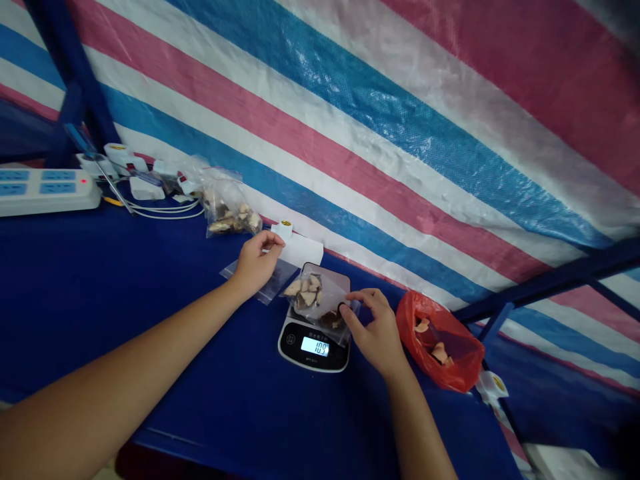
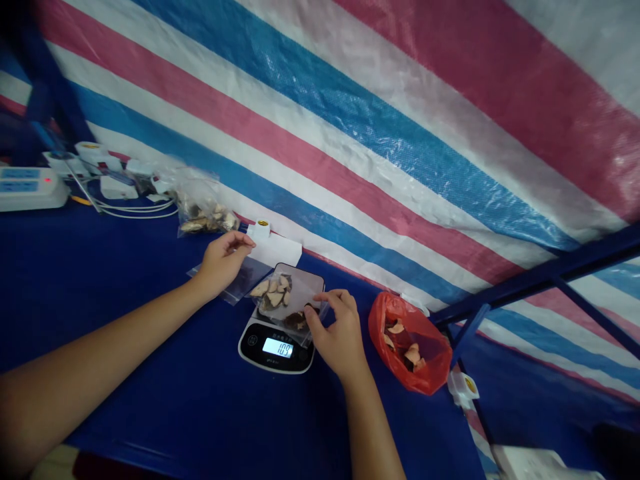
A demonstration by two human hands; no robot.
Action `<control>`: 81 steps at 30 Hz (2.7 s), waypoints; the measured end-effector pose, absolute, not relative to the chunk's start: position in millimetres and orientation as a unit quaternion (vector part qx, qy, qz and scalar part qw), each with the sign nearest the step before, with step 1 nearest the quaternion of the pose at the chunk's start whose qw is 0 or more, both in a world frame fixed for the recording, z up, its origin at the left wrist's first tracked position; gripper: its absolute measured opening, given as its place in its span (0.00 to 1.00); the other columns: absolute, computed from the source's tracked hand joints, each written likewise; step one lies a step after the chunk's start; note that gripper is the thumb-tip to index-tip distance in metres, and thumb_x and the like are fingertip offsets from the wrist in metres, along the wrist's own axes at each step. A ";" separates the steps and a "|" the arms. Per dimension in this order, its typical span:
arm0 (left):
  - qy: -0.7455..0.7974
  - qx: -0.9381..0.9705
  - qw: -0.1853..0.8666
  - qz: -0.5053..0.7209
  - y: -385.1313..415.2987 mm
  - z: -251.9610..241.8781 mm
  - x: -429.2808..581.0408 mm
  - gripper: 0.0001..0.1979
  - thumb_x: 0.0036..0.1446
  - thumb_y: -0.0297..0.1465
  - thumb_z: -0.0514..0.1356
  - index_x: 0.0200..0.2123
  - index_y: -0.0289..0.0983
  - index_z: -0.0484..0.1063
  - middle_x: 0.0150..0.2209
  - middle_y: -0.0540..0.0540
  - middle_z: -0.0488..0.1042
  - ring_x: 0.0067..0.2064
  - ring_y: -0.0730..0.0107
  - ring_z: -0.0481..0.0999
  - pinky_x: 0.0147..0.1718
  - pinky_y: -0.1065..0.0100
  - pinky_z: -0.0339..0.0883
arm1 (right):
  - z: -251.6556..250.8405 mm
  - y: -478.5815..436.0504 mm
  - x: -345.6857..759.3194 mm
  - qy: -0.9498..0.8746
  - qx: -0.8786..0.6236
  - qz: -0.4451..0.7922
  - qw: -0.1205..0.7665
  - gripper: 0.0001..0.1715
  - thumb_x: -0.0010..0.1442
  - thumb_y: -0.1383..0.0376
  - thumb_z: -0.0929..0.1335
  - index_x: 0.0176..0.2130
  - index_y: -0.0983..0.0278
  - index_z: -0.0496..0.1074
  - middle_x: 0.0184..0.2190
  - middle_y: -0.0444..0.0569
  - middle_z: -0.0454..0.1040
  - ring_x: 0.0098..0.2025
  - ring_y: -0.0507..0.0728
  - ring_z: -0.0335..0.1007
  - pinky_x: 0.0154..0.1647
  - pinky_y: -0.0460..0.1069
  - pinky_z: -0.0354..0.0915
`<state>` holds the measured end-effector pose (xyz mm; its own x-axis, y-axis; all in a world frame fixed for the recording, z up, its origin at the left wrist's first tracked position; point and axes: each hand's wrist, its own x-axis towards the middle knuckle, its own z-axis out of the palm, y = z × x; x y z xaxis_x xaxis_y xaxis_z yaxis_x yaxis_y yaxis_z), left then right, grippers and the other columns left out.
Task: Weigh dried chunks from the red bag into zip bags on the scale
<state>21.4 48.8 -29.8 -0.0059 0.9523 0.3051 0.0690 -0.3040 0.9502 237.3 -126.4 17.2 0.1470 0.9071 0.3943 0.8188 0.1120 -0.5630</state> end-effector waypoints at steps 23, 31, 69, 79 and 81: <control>0.400 0.623 0.390 0.547 39.5 -27.4 23.2 0.07 0.52 0.34 0.60 0.33 0.37 0.71 0.30 0.50 0.70 0.31 0.72 0.68 0.27 0.71 0.58 | 37.0 -137.6 266.7 -0.605 -0.696 -0.039 0.385 0.10 0.63 0.58 0.68 0.36 0.61 0.77 0.29 0.45 0.72 0.31 0.55 0.66 0.35 0.50 0.62; 0.306 0.770 0.340 0.445 12.8 -17.5 24.7 0.07 0.56 0.33 0.61 0.37 0.38 0.69 0.31 0.52 0.69 0.28 0.77 0.64 0.29 0.71 0.60 | 42.0 -148.6 282.9 -0.602 -0.771 0.021 0.204 0.11 0.58 0.59 0.68 0.27 0.61 0.74 0.20 0.41 0.69 0.24 0.53 0.65 0.28 0.49 0.55; 0.108 0.941 0.029 0.319 -33.4 -9.6 53.2 0.08 0.66 0.29 0.53 0.38 0.37 0.72 0.41 0.44 0.74 0.42 0.65 0.73 0.46 0.59 0.66 | 17.0 -128.6 233.5 -0.612 -0.689 -0.091 0.378 0.09 0.62 0.62 0.69 0.35 0.65 0.78 0.30 0.48 0.75 0.30 0.53 0.72 0.33 0.47 0.68; 0.070 0.922 0.049 0.378 -38.4 -9.5 59.1 0.10 0.66 0.26 0.54 0.36 0.40 0.75 0.42 0.46 0.76 0.43 0.68 0.74 0.46 0.64 0.66 | 6.4 -120.9 236.8 -0.519 -0.698 0.141 0.473 0.19 0.55 0.53 0.73 0.39 0.65 0.78 0.33 0.53 0.79 0.31 0.57 0.75 0.34 0.52 0.71; 0.067 0.921 0.061 0.378 -39.0 -9.6 59.7 0.10 0.67 0.28 0.53 0.38 0.41 0.75 0.43 0.46 0.76 0.44 0.68 0.74 0.47 0.63 0.66 | 9.1 -120.5 238.3 -0.496 -0.683 0.186 0.503 0.21 0.52 0.52 0.74 0.38 0.66 0.78 0.32 0.52 0.80 0.30 0.57 0.74 0.33 0.52 0.71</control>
